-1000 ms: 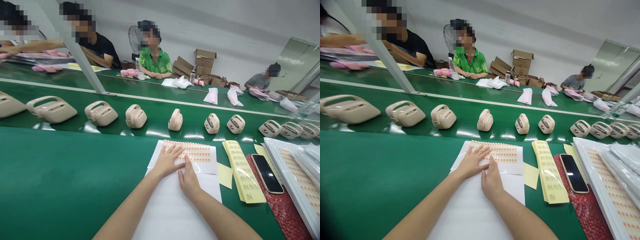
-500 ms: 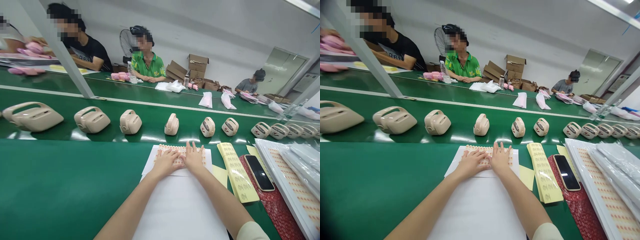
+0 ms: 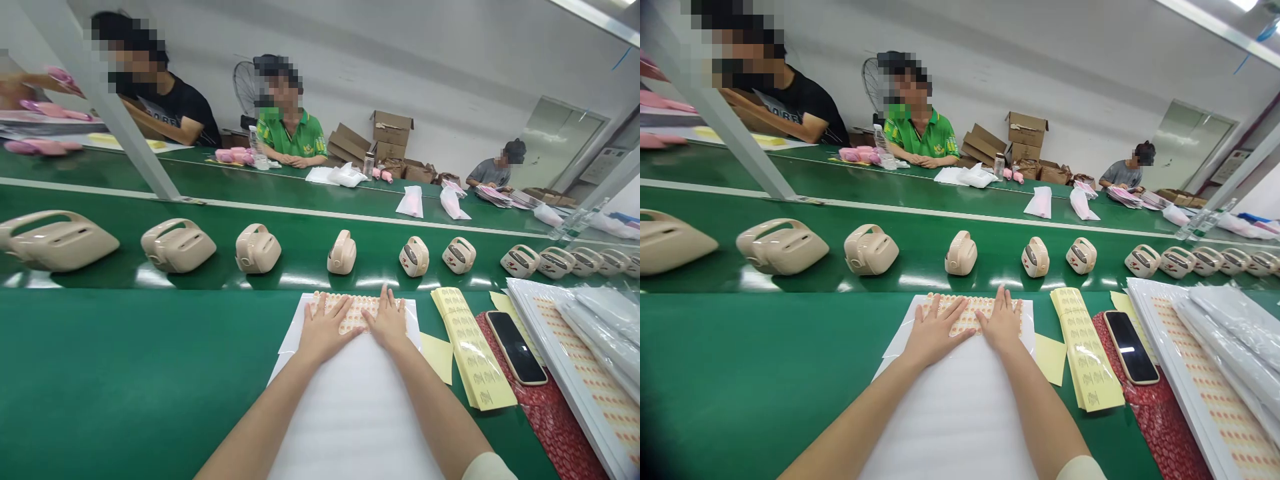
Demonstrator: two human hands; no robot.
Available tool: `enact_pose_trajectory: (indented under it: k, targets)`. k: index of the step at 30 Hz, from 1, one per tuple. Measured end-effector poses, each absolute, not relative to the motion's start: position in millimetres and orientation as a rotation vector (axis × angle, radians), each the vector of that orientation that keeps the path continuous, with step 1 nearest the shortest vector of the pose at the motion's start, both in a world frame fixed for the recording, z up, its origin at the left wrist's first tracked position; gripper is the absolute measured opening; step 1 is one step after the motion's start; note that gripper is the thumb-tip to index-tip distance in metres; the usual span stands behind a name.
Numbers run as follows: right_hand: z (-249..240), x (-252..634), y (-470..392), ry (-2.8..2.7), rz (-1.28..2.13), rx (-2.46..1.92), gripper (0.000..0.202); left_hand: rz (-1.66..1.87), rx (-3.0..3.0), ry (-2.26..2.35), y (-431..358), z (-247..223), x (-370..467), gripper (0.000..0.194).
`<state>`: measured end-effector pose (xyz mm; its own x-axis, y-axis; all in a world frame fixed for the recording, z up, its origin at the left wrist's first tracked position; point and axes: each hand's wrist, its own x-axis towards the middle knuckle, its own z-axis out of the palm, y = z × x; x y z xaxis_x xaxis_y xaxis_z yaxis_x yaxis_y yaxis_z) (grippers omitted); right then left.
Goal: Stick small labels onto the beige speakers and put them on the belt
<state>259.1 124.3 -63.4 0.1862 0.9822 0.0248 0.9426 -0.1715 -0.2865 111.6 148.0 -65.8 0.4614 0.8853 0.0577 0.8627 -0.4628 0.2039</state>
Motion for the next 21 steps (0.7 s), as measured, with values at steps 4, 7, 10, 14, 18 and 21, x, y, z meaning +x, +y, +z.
enact_pose_trajectory:
  k: [4, 7, 10, 14, 18, 21]
  targets:
    - [-66, 263, 127, -1.741, 0.260, -2.287, 0.076, 0.238, 2.503, 1.664, 151, -68, 109, 0.067]
    - [-67, 274, 129, -1.698, 0.254, -2.343, 0.074, 0.254, 2.478, 1.709, 152, -67, 106, 0.067]
    - [-67, 286, 130, -1.683, 0.263, -2.361, 0.074, 0.246, 2.446, 1.736, 154, -64, 103, 0.067]
    - [-64, 297, 129, -1.621, 0.253, -2.385, 0.077, 0.250, 2.367, 1.774, 156, -60, 100, 0.072]
    - [-66, 304, 129, -1.620, 0.229, -2.372, 0.075, 0.274, 2.309, 1.836, 158, -58, 99, 0.081]
    - [-70, 308, 128, -1.575, 0.245, -2.346, 0.073, 0.271, 2.283, 1.894, 158, -57, 99, 0.084]
